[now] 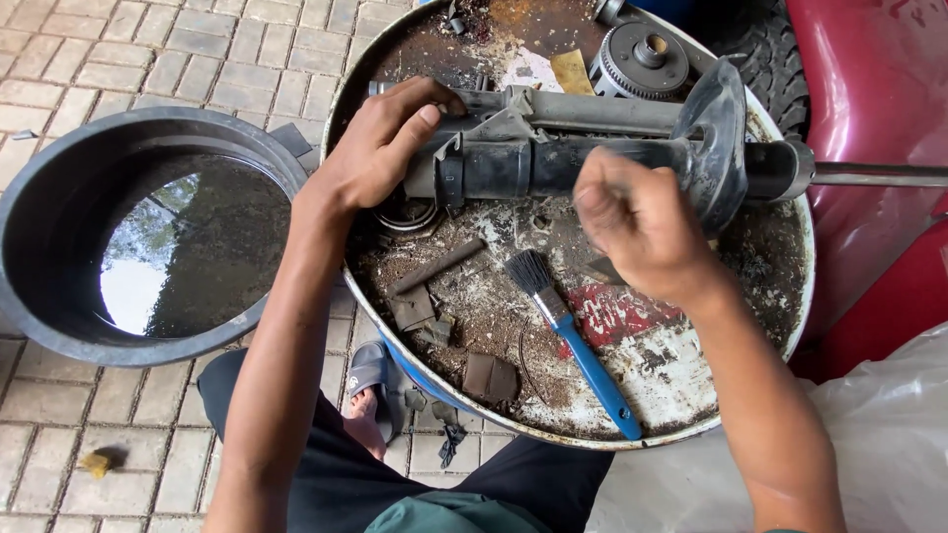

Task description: Scraping and brushing a metal automotive strut to remove rust and debris on a barrel-top workbench

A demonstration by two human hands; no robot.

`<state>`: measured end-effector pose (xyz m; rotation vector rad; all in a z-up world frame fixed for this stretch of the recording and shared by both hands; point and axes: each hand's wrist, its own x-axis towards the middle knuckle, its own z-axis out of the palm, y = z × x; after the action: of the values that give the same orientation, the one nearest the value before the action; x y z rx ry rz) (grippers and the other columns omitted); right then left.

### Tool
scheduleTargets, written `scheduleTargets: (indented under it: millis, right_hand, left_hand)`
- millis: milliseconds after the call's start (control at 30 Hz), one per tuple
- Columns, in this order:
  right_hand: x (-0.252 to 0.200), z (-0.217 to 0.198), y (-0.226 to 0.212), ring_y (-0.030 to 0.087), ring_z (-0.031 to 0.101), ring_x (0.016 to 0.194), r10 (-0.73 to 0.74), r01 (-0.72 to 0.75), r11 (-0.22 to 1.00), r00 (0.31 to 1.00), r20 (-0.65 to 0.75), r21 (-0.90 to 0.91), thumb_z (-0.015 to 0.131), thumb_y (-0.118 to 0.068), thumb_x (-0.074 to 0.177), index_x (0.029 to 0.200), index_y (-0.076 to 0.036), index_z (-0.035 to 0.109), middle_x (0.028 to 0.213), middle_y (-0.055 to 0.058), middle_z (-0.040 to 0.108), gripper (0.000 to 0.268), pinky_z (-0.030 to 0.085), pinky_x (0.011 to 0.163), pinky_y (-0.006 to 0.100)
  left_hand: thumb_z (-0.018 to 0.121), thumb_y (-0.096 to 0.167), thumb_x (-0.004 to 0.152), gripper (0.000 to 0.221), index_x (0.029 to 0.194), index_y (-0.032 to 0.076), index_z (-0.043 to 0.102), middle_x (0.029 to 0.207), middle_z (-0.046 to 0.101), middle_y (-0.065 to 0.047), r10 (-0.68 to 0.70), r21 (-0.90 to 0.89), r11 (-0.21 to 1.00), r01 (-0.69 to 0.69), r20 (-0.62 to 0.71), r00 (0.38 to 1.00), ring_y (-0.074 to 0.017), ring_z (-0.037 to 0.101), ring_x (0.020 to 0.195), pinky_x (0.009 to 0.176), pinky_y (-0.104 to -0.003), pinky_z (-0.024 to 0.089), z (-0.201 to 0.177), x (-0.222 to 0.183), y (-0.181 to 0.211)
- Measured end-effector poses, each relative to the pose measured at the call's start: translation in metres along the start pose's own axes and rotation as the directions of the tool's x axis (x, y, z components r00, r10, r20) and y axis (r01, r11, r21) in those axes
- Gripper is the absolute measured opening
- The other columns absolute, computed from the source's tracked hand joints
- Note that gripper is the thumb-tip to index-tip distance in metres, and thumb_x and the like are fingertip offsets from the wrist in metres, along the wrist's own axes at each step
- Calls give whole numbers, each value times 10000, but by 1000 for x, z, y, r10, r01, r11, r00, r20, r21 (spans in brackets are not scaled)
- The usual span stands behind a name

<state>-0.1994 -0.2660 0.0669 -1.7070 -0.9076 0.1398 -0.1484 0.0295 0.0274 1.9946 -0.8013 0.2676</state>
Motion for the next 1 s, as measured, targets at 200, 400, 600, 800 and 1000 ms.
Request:
scheduleTargets:
  millis: [200, 400, 600, 800, 1000]
  right_hand:
    - [6, 1, -34, 154, 439, 433, 282, -126, 737, 950, 134, -664, 525, -278, 1043, 1194, -62, 500, 572, -12, 504, 264, 347, 448, 347]
    - [6, -5, -34, 175, 709, 768, 109, -35, 768, 991, 77, -640, 577, 81, 937, 1394, 13, 538, 1009, 119, 738, 464, 608, 707, 312]
    - [8, -7, -38, 205, 644, 488, -61, 6, 508, 998, -29, -861, 779, -59, 965, 1085, -49, 657, 962, 117, 779, 171, 543, 540, 388]
    - [26, -9, -77, 282, 644, 834, 173, -74, 555, 985, 28, -829, 590, -13, 927, 1162, 19, 629, 1065, 148, 617, 241, 501, 829, 468]
    - [29, -15, -84, 246, 766, 961, -90, 120, 578, 992, 83, -807, 763, 31, 884, 1160, 11, 677, 1110, 115, 774, 290, 591, 865, 359]
  left_hand:
    - [269, 566, 1054, 703, 1217, -23, 617, 1221, 670, -171, -44, -72, 996, 44, 4, 999, -276, 637, 1122, 945, -398, 451, 1, 0, -2]
    - [252, 546, 1038, 654, 1206, 53, 648, 1265, 684, -140, -146, -131, 980, 153, 59, 988, -236, 628, 1141, 992, -381, 451, -8, 10, 4]
    - [115, 824, 684, 1182, 1628, 114, 156, 1717, 81, -132, -786, 282, 618, 734, 195, 587, -311, 96, 1593, 1244, -633, 62, -23, 56, 56]
    - [387, 182, 941, 191, 766, 131, 329, 730, 275, -38, -633, 619, 735, 277, 480, 607, -205, 202, 666, 594, -439, 173, -4, 120, 24]
    - [609, 485, 887, 588, 1316, 93, 700, 1340, 695, -88, -563, 348, 823, 449, 614, 554, -274, 689, 1107, 893, -401, 628, -3, 142, 30]
